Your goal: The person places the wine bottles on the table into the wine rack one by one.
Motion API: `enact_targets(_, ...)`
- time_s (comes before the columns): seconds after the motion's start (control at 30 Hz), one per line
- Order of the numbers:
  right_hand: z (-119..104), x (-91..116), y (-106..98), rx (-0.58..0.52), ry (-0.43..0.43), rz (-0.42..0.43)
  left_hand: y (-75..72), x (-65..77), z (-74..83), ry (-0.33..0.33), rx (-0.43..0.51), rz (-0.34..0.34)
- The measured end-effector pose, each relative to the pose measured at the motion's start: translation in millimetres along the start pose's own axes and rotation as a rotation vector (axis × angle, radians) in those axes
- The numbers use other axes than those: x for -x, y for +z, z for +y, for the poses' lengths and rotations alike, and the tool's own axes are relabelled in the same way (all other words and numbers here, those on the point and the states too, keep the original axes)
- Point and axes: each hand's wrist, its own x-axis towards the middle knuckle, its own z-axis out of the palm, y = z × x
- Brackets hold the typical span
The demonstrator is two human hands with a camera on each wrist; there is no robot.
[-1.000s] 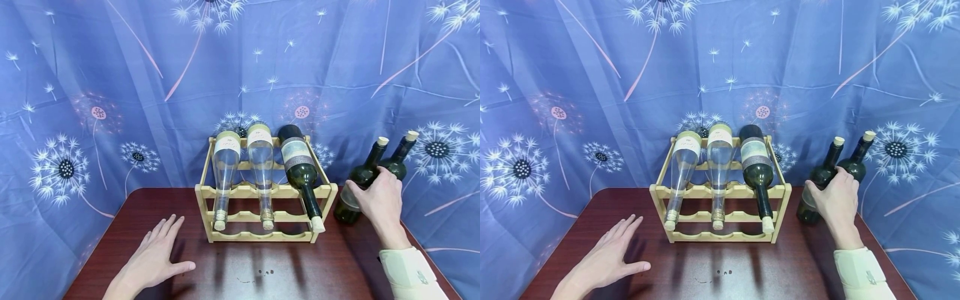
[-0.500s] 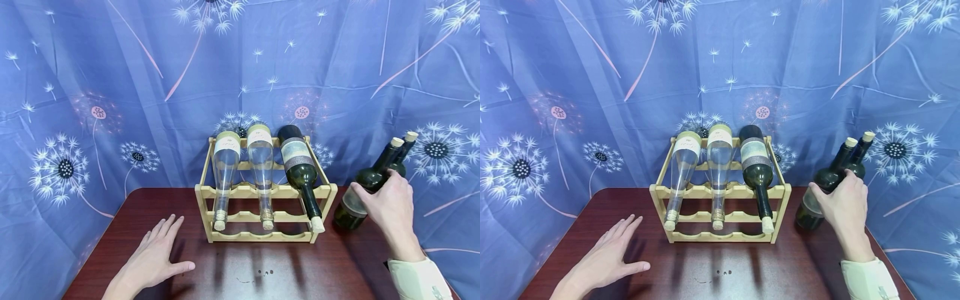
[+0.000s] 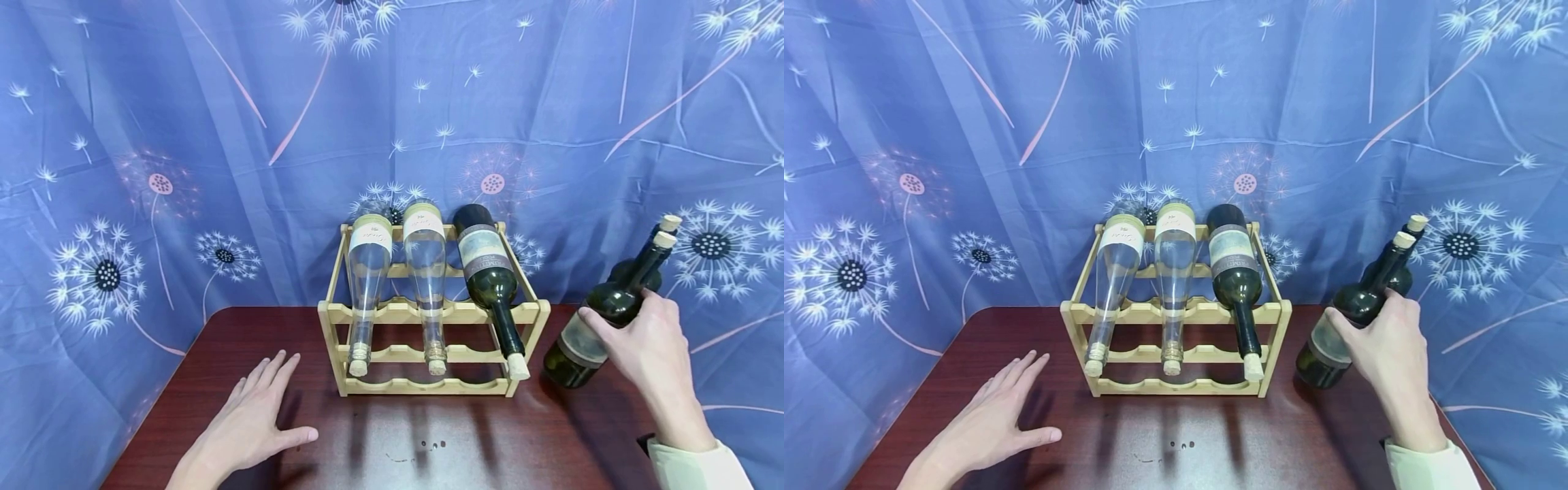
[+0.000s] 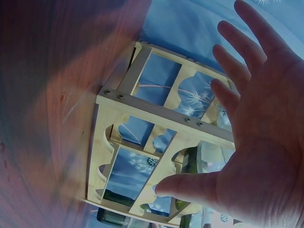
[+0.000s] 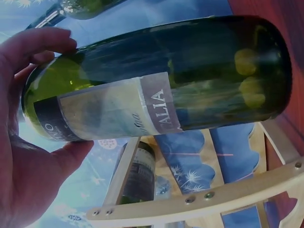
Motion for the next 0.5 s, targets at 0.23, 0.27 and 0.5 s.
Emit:
enact_targets(0.23,-2.3,5.6,-8.3,0.007,-0.094,0.012,0.4,-0.6,-0.4,0.001,-0.001,0.002)
enact_targets(0.27,-3.2,6.3,-9.5,0.008,-0.11,0.018,0.4,-0.6,-0.5,0.0,-0.002,0.001)
enact_targets(0.5,-10.0,13.8,-19.1,-0.003,-0.143,0.024,0.6,-1.2,-0.1,0.001,-0.005,-0.001)
